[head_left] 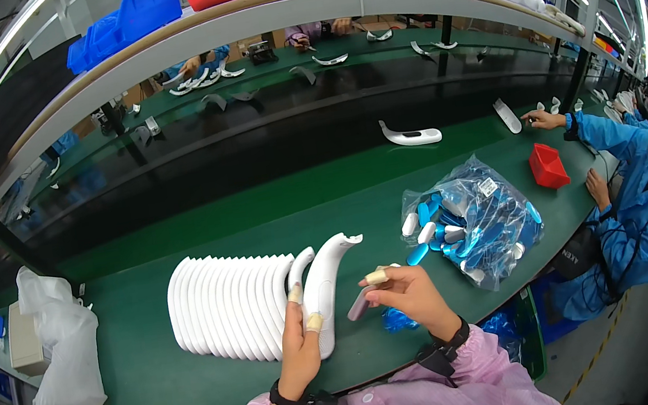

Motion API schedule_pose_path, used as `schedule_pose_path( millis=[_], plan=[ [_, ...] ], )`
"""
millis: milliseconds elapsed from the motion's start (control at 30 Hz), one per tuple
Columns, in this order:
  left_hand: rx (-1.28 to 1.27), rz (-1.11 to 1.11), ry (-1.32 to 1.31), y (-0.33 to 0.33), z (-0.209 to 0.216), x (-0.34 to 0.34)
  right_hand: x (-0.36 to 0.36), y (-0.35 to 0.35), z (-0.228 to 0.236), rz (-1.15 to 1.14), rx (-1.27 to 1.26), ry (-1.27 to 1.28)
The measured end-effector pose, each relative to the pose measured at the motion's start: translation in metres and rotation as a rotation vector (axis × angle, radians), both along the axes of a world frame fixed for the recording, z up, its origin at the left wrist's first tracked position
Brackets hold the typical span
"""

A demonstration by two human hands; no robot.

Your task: The recorder is applying blue adhesive film strips to white curved plastic components at an assembly line.

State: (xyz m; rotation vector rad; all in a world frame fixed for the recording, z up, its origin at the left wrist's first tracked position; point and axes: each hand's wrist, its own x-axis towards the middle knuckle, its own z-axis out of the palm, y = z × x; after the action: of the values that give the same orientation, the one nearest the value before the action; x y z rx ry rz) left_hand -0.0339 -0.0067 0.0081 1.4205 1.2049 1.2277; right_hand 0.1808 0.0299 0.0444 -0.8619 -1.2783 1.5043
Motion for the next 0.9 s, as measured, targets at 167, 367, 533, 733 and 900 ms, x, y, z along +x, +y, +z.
schedule_pose_path(
  millis=[167,367,533,733,900],
  plan=[
    [-0.232,-0.189,-0.403,-0.008,0.017,0.000,-0.019,0.003,-0.003,0.057,0.128,-0.096],
    [-0.308,-0.231,-0.648,-0.011,0.018,0.008,-0.025,-0.002,0.002,-0.055,0.416,-0.350],
    [-0.286,-0.290,-0.751,-0.012,0.018,0.011,-0.022,-0.007,-0.006,-0.036,0.473,-0.398],
    [-0.348,-0.249,-0.662,-0.014,0.026,0.020,-0.030,-0.008,-0.012,-0.532,0.942,-0.669],
    [-0.200,-0.319,-0.442,-0.013,0.018,0.017,-0.015,-0.006,-0.030,-0.113,0.090,-0.213]
  ],
)
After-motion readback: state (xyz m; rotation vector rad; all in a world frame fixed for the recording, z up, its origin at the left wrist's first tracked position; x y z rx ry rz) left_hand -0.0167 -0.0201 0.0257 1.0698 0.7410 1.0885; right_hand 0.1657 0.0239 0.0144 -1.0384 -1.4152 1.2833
